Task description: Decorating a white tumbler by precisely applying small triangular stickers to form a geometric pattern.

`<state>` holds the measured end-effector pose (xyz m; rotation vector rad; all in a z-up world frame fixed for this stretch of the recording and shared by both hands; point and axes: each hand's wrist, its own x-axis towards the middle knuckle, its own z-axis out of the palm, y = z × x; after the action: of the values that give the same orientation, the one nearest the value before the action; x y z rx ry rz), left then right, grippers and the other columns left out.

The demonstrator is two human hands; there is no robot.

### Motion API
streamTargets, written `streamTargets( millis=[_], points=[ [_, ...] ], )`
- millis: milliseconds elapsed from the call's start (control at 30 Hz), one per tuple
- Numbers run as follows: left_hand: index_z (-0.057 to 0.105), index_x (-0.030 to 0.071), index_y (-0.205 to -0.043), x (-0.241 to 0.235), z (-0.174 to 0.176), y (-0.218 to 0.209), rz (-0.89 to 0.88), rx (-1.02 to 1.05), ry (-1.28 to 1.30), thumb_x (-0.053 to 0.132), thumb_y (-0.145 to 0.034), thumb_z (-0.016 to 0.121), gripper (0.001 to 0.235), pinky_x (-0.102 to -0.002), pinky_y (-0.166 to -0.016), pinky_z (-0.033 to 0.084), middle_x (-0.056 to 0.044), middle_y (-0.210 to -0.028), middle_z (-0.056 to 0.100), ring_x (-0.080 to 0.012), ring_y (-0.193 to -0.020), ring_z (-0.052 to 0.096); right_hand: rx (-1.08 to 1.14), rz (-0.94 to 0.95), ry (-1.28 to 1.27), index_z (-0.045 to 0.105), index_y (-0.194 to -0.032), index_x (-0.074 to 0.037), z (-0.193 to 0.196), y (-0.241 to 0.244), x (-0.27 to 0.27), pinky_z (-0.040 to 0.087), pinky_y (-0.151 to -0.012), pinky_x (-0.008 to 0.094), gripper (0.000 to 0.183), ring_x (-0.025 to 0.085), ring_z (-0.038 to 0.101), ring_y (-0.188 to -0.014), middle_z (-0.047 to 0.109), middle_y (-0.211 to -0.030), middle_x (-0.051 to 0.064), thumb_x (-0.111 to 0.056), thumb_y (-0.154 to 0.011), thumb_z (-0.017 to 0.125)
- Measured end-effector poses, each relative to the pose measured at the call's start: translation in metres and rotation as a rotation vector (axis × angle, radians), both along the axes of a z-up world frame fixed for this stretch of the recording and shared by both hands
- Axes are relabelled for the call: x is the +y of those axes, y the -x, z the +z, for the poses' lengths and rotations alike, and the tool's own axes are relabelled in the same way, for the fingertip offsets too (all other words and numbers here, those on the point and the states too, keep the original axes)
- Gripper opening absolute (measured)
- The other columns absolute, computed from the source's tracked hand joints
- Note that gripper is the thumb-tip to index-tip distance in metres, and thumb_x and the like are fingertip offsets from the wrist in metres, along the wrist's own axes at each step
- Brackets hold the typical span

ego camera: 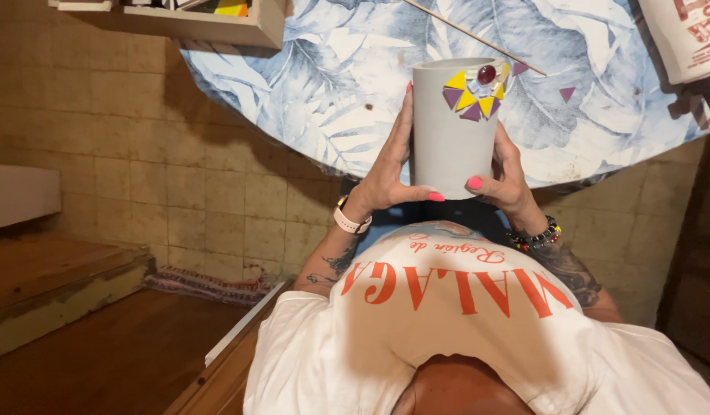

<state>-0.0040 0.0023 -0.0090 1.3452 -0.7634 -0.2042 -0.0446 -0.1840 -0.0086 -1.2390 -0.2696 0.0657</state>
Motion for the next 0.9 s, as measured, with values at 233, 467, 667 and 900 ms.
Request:
streamTargets(
  millis=[233,467,667,900],
  points=[
    [-0.004,0.007,-0.139,-0.002,0.003,0.003,-0.013,0.051,-0.004,0.039,-0.06,0.081,0.121,-0.036,-0.111,0.002,-0.009,-0.145,-0.004,-0.018,-0.134,0.001,-0.002,-0.007,0.008,0.024,-0.132,0.0,-0.01,-0.001,-0.005,0.039,-0.089,0.034,0.089,0.014,0.046,-0.099,0.049,-0.111,0.012,-0.022,-0.056,0.065],
    [-0.005,0.008,-0.139,-0.001,0.003,0.003,-0.022,0.076,0.004,0.036,-0.061,0.081,0.12,-0.033,-0.112,0.006,-0.006,-0.145,-0.005,-0.0153,-0.134,0.001,-0.02,0.007,-0.009,0.022,-0.132,0.001,-0.003,-0.003,-0.003,0.038,-0.09,0.035,0.09,0.017,0.046,-0.101,0.047,-0.112,0.014,-0.018,-0.056,0.066],
    [-0.006,0.009,-0.139,-0.002,0.0,0.001,-0.029,0.089,0.018,0.034,-0.059,0.083,0.122,-0.032,-0.112,0.007,-0.006,-0.145,-0.005,-0.0149,-0.134,0.003,-0.012,0.008,-0.013,0.023,-0.131,0.001,-0.006,-0.004,-0.004,0.039,-0.09,0.035,0.089,0.017,0.047,-0.101,0.048,-0.112,0.014,-0.018,-0.055,0.066],
    [-0.006,0.009,-0.138,-0.003,0.003,0.002,-0.035,0.094,0.026,0.032,-0.059,0.083,0.122,-0.031,-0.112,0.008,-0.006,-0.145,-0.005,-0.0151,-0.134,0.002,-0.003,0.002,-0.025,0.022,-0.132,0.001,-0.005,-0.004,-0.003,0.04,-0.09,0.034,0.089,0.016,0.047,-0.1,0.047,-0.111,0.012,-0.018,-0.057,0.065]
  ],
)
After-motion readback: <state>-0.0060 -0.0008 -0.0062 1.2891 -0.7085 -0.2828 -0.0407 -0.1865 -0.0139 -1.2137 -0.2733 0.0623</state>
